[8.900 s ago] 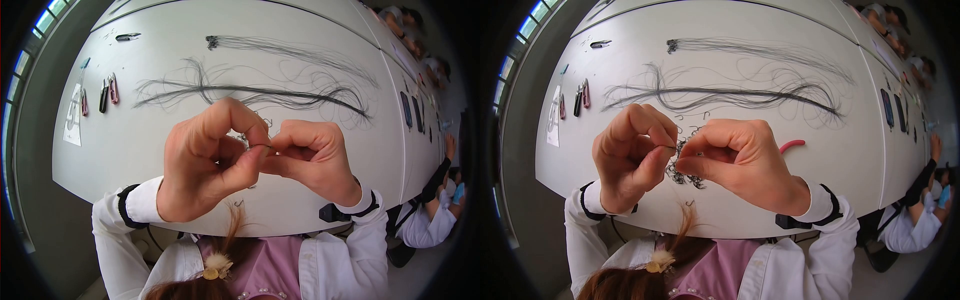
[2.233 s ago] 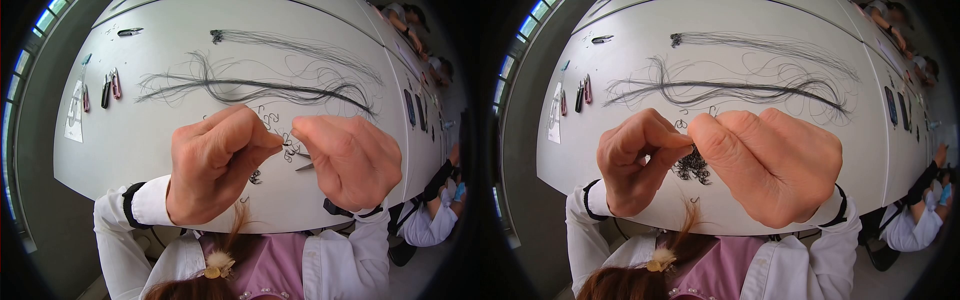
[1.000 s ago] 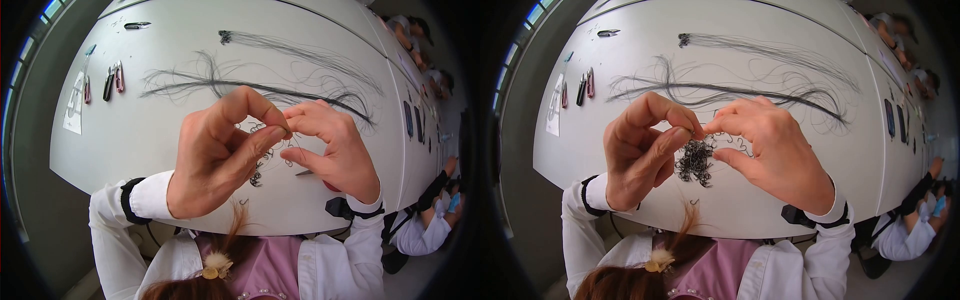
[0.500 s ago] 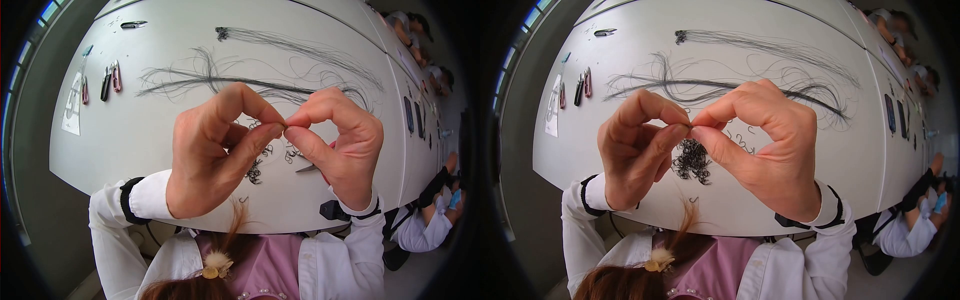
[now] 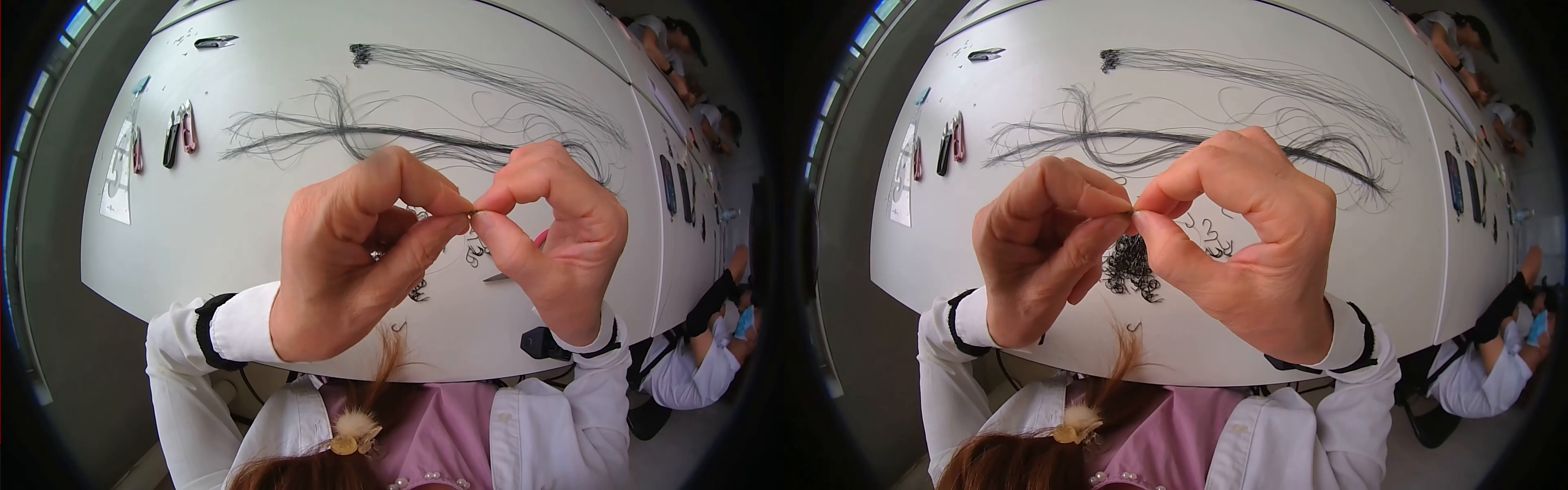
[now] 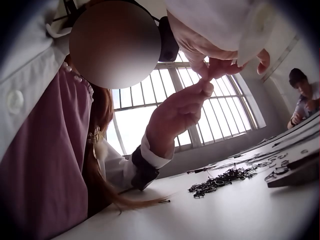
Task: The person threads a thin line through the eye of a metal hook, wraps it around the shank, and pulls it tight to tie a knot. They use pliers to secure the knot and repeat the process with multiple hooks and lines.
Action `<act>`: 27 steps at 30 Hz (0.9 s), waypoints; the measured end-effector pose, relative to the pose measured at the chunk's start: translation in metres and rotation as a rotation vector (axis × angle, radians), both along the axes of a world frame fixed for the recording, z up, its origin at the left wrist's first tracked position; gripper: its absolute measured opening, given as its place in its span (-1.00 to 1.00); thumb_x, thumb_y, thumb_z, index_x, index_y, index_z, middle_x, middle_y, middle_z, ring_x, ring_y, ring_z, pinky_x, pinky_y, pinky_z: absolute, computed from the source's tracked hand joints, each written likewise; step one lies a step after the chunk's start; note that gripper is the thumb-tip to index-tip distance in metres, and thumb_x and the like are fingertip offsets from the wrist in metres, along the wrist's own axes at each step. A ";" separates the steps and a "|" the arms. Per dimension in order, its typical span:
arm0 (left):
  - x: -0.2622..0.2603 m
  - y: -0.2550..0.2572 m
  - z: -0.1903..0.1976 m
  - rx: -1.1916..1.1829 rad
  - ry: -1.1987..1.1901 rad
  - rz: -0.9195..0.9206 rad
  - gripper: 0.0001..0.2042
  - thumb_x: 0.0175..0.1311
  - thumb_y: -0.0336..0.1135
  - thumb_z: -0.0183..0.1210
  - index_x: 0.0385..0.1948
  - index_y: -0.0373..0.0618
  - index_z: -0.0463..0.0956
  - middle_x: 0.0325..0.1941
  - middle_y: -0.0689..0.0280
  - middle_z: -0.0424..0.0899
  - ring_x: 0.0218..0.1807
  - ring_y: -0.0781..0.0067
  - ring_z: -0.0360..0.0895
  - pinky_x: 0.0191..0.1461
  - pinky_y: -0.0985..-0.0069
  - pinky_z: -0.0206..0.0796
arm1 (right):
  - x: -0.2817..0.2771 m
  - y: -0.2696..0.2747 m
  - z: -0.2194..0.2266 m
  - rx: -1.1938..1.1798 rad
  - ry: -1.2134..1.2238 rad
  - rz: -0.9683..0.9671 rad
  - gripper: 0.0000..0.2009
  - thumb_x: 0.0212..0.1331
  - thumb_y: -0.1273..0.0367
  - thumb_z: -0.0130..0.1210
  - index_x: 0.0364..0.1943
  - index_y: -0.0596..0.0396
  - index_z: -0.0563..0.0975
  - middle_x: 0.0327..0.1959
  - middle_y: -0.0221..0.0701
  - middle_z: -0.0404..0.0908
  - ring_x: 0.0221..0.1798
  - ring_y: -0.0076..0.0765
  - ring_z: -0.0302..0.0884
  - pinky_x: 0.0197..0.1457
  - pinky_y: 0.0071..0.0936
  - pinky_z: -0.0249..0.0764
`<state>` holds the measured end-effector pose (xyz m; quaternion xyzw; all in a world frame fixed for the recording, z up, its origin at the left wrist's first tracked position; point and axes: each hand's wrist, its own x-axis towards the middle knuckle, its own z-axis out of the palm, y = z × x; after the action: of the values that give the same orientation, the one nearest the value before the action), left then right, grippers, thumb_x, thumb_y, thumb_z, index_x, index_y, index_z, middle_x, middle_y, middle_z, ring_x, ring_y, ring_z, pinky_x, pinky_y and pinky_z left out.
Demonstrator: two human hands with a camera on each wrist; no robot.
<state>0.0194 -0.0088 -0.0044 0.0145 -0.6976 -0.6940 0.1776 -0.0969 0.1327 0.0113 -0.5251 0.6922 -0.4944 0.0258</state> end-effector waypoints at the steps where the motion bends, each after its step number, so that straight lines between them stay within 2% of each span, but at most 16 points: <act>1: 0.000 0.000 0.000 0.000 0.000 -0.001 -0.98 0.22 -0.60 0.04 -0.36 -0.32 0.40 -0.31 0.22 0.49 -0.65 0.80 0.27 -0.70 0.82 0.11 | 0.000 0.000 0.000 0.000 0.000 -0.001 -0.90 -0.24 0.59 0.13 -0.56 0.17 0.49 -0.52 -0.45 0.46 -0.37 -0.45 0.34 -0.14 -0.46 0.27; 19: 0.001 0.001 0.002 0.037 -0.005 0.003 -0.98 0.22 -0.60 0.03 -0.36 -0.33 0.39 -0.32 0.20 0.49 -0.67 0.81 0.27 -0.72 0.82 0.11 | 0.000 -0.003 -0.003 -0.072 0.182 -0.055 -0.87 -0.29 0.58 0.18 -0.56 0.15 0.53 -0.57 -0.43 0.48 -0.44 -0.39 0.33 -0.20 -0.41 0.30; 27: 0.003 0.002 0.004 0.032 -0.037 -0.008 -0.98 0.22 -0.62 0.01 -0.36 -0.32 0.38 -0.31 0.21 0.48 -0.65 0.80 0.25 -0.70 0.80 0.08 | 0.002 -0.003 -0.002 -0.087 0.337 -0.087 -0.81 -0.40 0.61 0.18 -0.57 0.13 0.51 -0.58 -0.41 0.46 -0.45 -0.32 0.32 -0.26 -0.40 0.29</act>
<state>0.0220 -0.0067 -0.0009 0.0272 -0.6898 -0.7053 0.1614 -0.0948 0.1298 0.0089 -0.5706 0.6869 -0.4295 -0.1345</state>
